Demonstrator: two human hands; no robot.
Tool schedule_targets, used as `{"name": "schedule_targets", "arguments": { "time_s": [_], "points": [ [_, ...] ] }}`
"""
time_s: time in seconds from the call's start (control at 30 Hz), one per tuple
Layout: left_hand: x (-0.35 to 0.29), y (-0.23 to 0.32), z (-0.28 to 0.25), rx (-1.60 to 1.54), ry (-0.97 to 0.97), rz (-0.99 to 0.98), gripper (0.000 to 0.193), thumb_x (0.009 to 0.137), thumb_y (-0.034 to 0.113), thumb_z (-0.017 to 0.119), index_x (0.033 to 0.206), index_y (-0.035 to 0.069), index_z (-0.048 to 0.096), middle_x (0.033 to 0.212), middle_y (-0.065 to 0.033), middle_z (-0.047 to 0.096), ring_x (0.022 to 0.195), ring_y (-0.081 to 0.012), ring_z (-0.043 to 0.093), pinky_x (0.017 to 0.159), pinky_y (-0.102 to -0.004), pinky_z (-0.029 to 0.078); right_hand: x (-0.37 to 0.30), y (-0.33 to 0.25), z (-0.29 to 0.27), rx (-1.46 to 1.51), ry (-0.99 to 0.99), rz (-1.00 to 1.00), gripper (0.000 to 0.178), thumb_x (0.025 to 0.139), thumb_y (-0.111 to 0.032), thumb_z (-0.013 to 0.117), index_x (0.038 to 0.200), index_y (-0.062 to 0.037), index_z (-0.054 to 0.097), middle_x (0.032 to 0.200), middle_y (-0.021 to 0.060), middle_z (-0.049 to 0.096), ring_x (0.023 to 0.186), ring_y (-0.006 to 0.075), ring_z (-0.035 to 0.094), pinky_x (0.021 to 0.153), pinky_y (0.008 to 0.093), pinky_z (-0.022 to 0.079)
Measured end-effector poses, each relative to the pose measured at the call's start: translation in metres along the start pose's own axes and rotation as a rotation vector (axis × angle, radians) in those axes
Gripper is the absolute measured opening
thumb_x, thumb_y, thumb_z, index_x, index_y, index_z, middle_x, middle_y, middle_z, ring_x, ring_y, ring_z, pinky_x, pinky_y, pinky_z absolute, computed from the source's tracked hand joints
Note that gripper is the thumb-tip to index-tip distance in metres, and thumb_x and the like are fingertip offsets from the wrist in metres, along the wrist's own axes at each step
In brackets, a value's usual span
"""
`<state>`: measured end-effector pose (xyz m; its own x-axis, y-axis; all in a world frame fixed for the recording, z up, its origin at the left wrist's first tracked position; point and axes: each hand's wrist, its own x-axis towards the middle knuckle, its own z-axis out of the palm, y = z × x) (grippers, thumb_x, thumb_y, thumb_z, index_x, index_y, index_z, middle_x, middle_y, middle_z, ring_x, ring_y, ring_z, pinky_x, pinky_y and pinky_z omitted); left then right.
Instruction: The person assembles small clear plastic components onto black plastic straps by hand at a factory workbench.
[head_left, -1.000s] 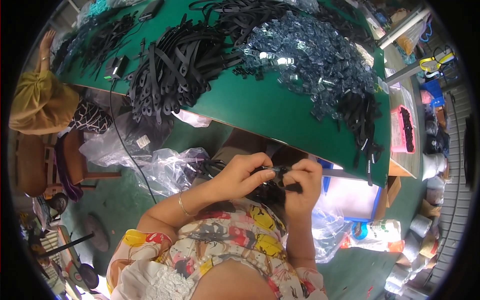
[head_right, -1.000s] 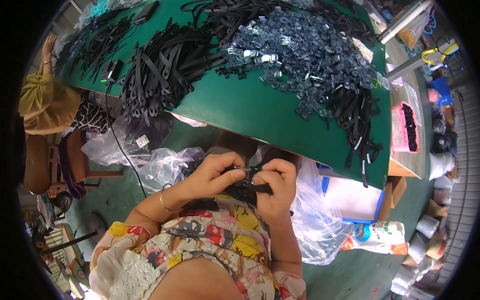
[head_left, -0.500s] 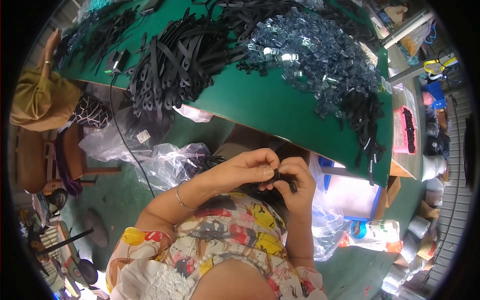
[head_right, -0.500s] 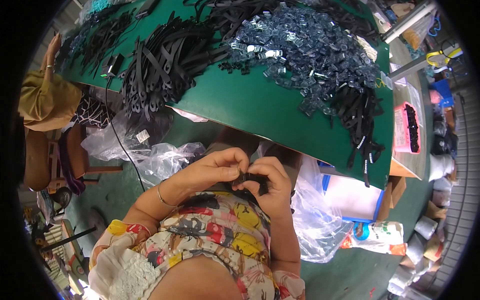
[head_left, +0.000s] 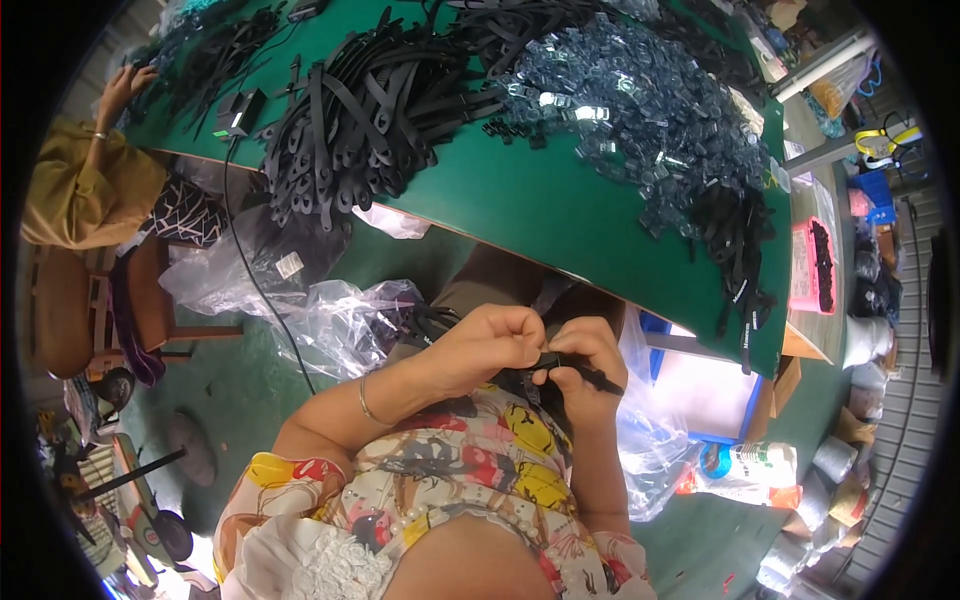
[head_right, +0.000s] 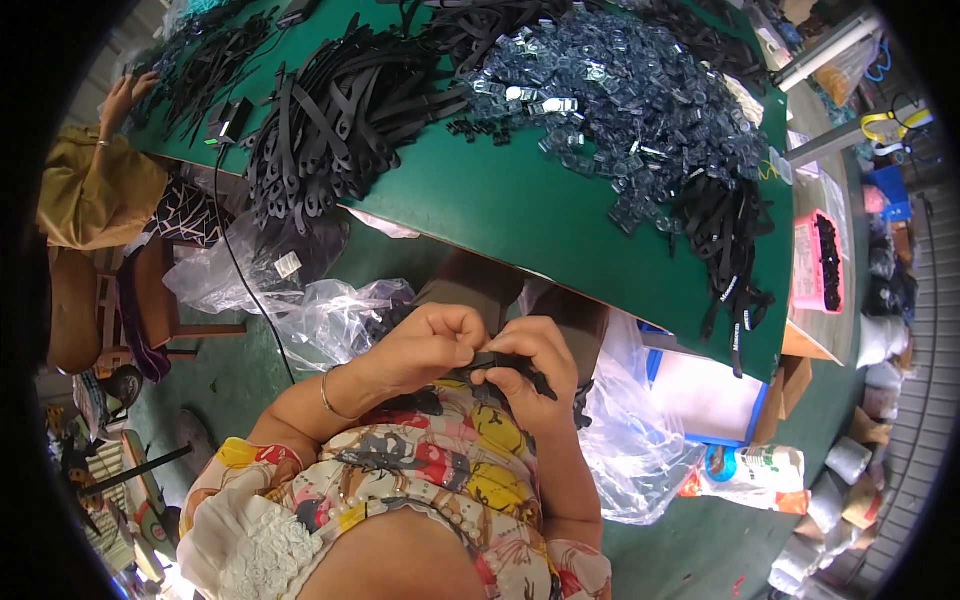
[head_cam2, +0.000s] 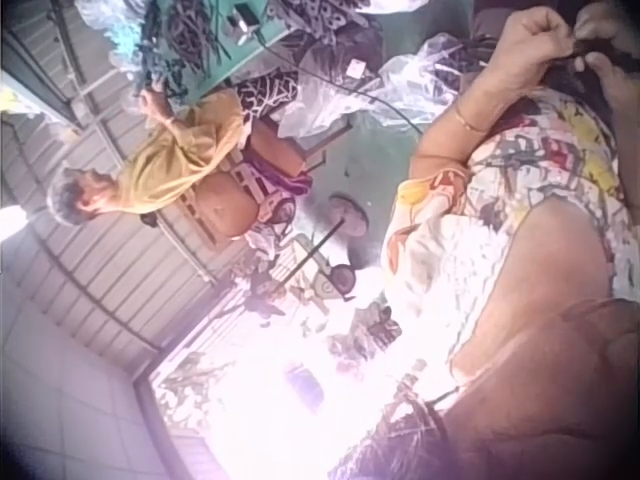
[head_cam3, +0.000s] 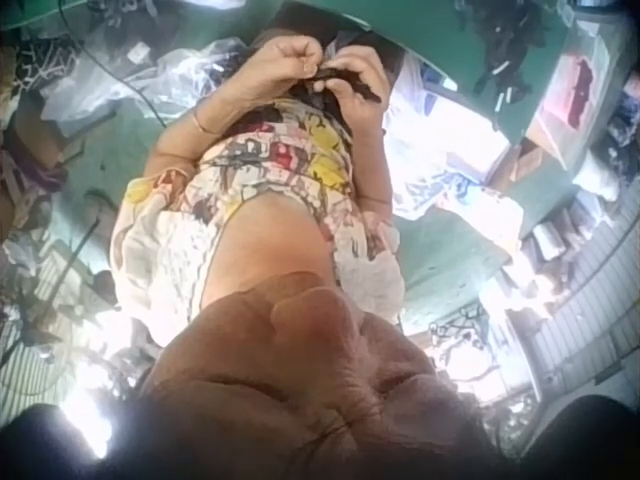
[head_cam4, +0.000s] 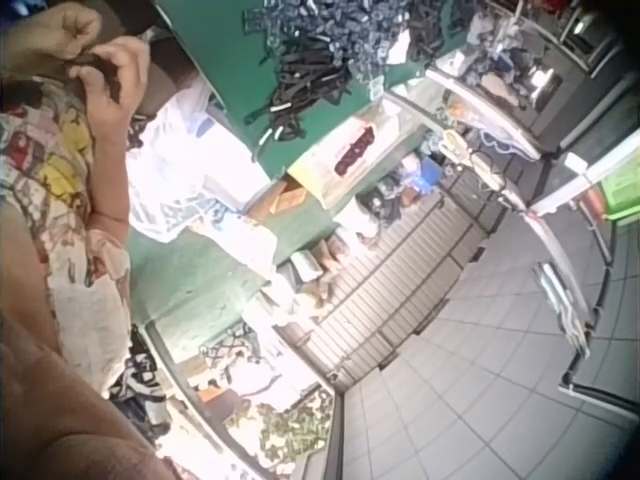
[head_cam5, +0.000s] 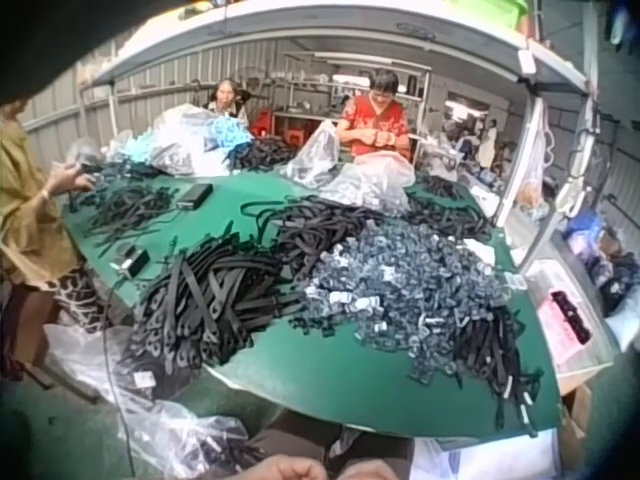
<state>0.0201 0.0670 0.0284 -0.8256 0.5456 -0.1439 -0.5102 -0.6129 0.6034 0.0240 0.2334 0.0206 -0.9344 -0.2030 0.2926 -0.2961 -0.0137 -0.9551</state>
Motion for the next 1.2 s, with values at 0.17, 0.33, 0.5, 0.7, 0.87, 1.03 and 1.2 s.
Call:
{"name": "schedule_targets", "arguments": {
  "time_s": [0.17, 0.33, 0.5, 0.7, 0.87, 1.03, 1.2],
  "points": [
    [0.000, -0.004, -0.007, -0.009, -0.061, 0.011, 0.008, 0.080, 0.008, 0.055, 0.077, 0.004, 0.049, 0.074, -0.0019, 0.054, 0.073, -0.0104, 0.055, 0.068, -0.0219, 0.041, 0.000, -0.001, 0.002, 0.010, -0.012, -0.019, 0.031, 0.076, -0.029, 0.067, 0.083, 0.0001, 0.059, 0.085, 0.0097, 0.052, 0.076, 0.0181, 0.053, 0.065, 0.0261, 0.043],
    [0.002, 0.007, 0.001, 0.097, -0.026, -0.050, 0.012, 0.083, 0.013, 0.056, 0.079, 0.003, 0.050, 0.074, -0.0019, 0.055, 0.074, -0.0083, 0.054, 0.067, -0.0210, 0.041, 0.004, -0.007, -0.001, -0.068, -0.035, -0.056, 0.030, 0.077, -0.028, 0.066, 0.086, -0.0002, 0.058, 0.087, 0.0104, 0.052, 0.077, 0.0187, 0.053, 0.066, 0.0261, 0.043],
    [-0.001, 0.010, -0.002, 0.268, -0.071, -0.131, 0.018, 0.085, 0.019, 0.054, 0.082, 0.002, 0.054, 0.073, -0.0016, 0.056, 0.071, -0.0065, 0.051, 0.065, -0.0193, 0.039, 0.008, -0.010, -0.004, -0.193, -0.079, -0.100, 0.028, 0.079, -0.025, 0.064, 0.090, -0.0001, 0.057, 0.089, 0.0112, 0.052, 0.078, 0.0207, 0.053, 0.067, 0.0278, 0.044],
    [-0.001, 0.004, -0.004, 0.214, -0.014, -0.082, 0.014, 0.082, 0.013, 0.050, 0.077, 0.002, 0.056, 0.068, -0.0027, 0.057, 0.067, -0.0072, 0.051, 0.065, -0.0203, 0.038, 0.008, -0.011, -0.003, -0.272, -0.135, -0.174, 0.028, 0.083, -0.026, 0.060, 0.095, -0.0002, 0.056, 0.091, 0.0118, 0.050, 0.080, 0.0208, 0.053, 0.069, 0.0286, 0.044],
    [-0.001, 0.006, 0.002, 0.198, 0.000, -0.072, 0.014, 0.081, 0.011, 0.048, 0.075, 0.001, 0.056, 0.067, -0.0035, 0.057, 0.066, -0.0082, 0.051, 0.066, -0.0208, 0.038, 0.005, -0.007, -0.002, -0.174, -0.105, -0.104, 0.027, 0.086, -0.026, 0.055, 0.093, 0.0006, 0.055, 0.091, 0.0123, 0.050, 0.080, 0.0205, 0.052, 0.070, 0.0277, 0.043],
    [-0.001, 0.005, 0.003, 0.176, -0.001, -0.067, 0.015, 0.082, 0.013, 0.049, 0.075, 0.002, 0.056, 0.068, -0.0037, 0.057, 0.067, -0.0085, 0.052, 0.066, -0.0210, 0.039, 0.003, -0.004, -0.001, -0.098, -0.074, -0.058, 0.029, 0.086, -0.027, 0.055, 0.092, 0.0011, 0.055, 0.090, 0.0125, 0.050, 0.080, 0.0208, 0.052, 0.070, 0.0281, 0.043],
    [-0.001, 0.003, 0.001, 0.164, -0.025, -0.053, 0.019, 0.086, 0.018, 0.051, 0.076, 0.002, 0.056, 0.070, -0.0033, 0.056, 0.067, -0.0085, 0.052, 0.066, -0.0207, 0.039, 0.007, -0.007, 0.001, -0.168, -0.062, -0.109, 0.030, 0.087, -0.028, 0.053, 0.090, 0.0015, 0.055, 0.089, 0.0135, 0.051, 0.081, 0.0228, 0.052, 0.072, 0.0300, 0.042]
  ]
}}
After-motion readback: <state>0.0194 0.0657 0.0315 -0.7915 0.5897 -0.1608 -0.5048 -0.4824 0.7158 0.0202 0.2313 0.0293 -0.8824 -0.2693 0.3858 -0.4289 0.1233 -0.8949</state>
